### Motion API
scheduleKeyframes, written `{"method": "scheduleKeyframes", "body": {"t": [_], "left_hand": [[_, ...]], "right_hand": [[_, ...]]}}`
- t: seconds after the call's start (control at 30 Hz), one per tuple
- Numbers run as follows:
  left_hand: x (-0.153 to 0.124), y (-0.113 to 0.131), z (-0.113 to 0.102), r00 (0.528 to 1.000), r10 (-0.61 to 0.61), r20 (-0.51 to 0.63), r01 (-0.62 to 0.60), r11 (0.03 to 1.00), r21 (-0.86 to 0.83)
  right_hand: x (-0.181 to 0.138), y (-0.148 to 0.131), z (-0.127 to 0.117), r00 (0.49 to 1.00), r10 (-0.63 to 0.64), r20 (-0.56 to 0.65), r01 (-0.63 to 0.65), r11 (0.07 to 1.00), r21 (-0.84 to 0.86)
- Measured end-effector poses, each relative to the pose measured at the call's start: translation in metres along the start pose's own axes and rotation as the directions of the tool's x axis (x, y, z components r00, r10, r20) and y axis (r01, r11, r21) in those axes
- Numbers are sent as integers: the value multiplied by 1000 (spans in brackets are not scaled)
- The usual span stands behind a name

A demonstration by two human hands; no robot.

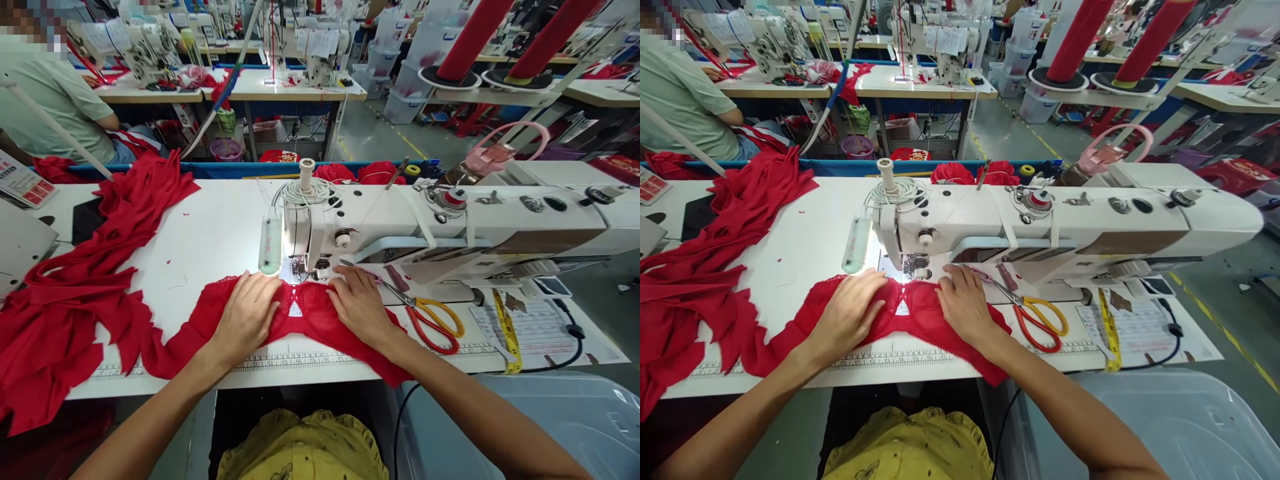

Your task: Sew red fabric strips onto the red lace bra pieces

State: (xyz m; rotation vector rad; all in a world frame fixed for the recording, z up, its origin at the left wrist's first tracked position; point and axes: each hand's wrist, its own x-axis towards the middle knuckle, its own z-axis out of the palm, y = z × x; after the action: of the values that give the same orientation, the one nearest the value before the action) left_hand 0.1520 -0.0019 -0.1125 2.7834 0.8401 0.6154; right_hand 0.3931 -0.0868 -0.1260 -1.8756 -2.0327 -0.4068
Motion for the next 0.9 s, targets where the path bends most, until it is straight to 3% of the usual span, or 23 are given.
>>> {"method": "scheduleKeyframes", "body": {"t": [0.17, 0.2, 0.27, 0.37, 0.43, 0.53, 0.7, 0.8, 0.9], "left_hand": [[26, 0, -15, 989, 31, 147, -19, 996, -84], [27, 3, -18, 993, 30, 115, -23, 998, -62], [22, 9, -25, 998, 40, -53, -39, 999, 15], [-1, 15, -34, 937, 69, -342, -56, 997, 49], [-21, 15, -38, 899, 53, -435, -61, 998, -4], [-46, 12, -41, 875, 21, -483, -68, 994, -81], [-67, 7, -45, 859, 6, -512, -85, 988, -131], [-74, 4, -48, 882, 2, -472, -92, 982, -168], [-79, -1, -49, 911, -20, -411, -89, 966, -244]], "right_hand": [[-5, -31, -39, 995, -38, -87, 37, 999, -21], [-7, -43, -52, 991, -71, -116, 69, 997, -22], [-14, -66, -75, 975, -183, -129, 190, 981, 47], [-19, -87, -94, 935, -354, -38, 340, 858, 386], [-13, -86, -89, 941, -338, -4, 275, 759, 590], [9, -77, -65, 980, -201, -2, 128, 618, 776], [35, -84, -30, 923, -371, 103, 19, 312, 950], [35, -92, -24, 901, -405, 157, -48, 267, 963], [31, -94, -22, 914, -387, 120, 16, 331, 943]]}}
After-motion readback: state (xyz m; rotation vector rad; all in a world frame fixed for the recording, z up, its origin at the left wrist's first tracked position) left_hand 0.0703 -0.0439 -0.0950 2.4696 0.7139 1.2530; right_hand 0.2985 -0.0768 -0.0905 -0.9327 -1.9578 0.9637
